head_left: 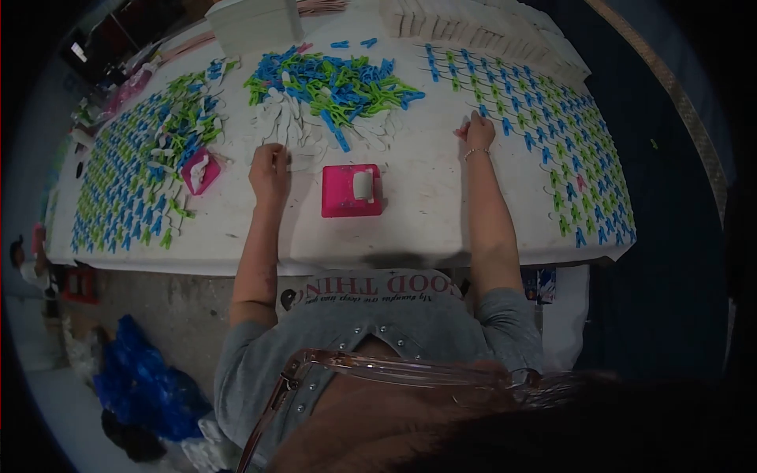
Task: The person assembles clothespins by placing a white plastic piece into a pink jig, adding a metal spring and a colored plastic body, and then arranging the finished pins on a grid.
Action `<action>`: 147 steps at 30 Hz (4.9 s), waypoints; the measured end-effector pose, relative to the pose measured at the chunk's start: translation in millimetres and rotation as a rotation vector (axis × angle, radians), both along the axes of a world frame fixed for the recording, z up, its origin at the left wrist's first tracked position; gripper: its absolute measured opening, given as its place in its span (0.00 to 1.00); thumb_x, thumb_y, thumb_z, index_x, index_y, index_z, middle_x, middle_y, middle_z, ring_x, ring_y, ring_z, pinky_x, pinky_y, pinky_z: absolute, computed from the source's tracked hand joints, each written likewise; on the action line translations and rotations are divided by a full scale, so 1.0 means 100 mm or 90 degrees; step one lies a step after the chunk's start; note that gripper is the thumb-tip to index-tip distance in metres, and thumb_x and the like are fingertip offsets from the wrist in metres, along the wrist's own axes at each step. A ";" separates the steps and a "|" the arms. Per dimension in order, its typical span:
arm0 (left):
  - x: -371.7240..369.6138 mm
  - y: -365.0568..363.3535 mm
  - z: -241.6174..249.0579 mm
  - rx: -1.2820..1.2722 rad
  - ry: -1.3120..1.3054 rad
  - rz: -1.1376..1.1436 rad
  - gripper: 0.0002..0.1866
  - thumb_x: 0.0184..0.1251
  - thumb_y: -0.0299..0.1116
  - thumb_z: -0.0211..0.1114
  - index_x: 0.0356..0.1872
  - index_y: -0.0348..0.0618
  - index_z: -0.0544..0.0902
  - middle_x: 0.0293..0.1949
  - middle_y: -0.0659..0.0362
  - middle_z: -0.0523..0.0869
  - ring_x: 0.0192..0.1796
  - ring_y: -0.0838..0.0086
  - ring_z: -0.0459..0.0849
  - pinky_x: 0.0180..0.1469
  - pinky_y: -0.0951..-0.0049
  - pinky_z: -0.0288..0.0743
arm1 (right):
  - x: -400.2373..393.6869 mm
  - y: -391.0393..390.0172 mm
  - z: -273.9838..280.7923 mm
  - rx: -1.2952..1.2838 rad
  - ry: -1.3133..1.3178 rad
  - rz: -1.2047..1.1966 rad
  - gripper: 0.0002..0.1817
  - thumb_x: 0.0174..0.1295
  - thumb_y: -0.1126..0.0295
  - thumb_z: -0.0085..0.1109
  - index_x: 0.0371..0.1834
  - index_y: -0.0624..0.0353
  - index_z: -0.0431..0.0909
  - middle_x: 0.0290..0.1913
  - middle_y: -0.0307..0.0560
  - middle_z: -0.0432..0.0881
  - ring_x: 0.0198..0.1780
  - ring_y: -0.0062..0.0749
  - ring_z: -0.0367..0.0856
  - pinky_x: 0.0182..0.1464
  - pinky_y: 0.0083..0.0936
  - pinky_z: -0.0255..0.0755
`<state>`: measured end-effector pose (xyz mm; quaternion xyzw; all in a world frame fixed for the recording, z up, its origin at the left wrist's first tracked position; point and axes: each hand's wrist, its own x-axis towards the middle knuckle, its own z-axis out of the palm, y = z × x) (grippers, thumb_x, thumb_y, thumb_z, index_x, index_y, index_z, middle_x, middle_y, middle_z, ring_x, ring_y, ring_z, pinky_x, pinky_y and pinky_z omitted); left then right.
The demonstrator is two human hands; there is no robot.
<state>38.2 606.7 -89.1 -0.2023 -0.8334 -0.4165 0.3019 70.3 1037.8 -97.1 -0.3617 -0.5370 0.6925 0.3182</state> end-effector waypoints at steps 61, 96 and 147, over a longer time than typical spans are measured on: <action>0.30 0.67 0.11 -0.074 -0.092 -0.497 0.05 0.50 0.29 0.70 0.28 0.45 0.83 0.29 0.58 0.82 0.36 0.60 0.81 0.40 0.65 0.73 | 0.70 -1.71 0.54 0.405 0.181 0.608 0.17 0.55 0.78 0.60 0.50 0.61 0.73 0.40 0.40 0.78 0.40 0.23 0.75 0.45 0.21 0.71; 0.37 0.49 0.16 -0.060 -0.222 -0.505 0.13 0.53 0.27 0.68 0.40 0.42 0.77 0.34 0.59 0.81 0.40 0.67 0.79 0.45 0.69 0.72 | 0.82 -1.62 0.46 0.770 0.030 0.658 0.17 0.48 0.78 0.59 0.44 0.59 0.75 0.33 0.43 0.76 0.38 0.36 0.75 0.43 0.30 0.70; 0.74 0.38 0.51 0.223 -0.384 -0.590 0.21 0.53 0.20 0.65 0.47 0.44 0.67 0.34 0.66 0.71 0.40 0.82 0.71 0.48 0.79 0.66 | 1.21 -1.85 0.81 0.118 0.237 0.634 0.17 0.59 0.83 0.62 0.51 0.66 0.69 0.47 0.48 0.80 0.48 0.24 0.80 0.51 0.18 0.75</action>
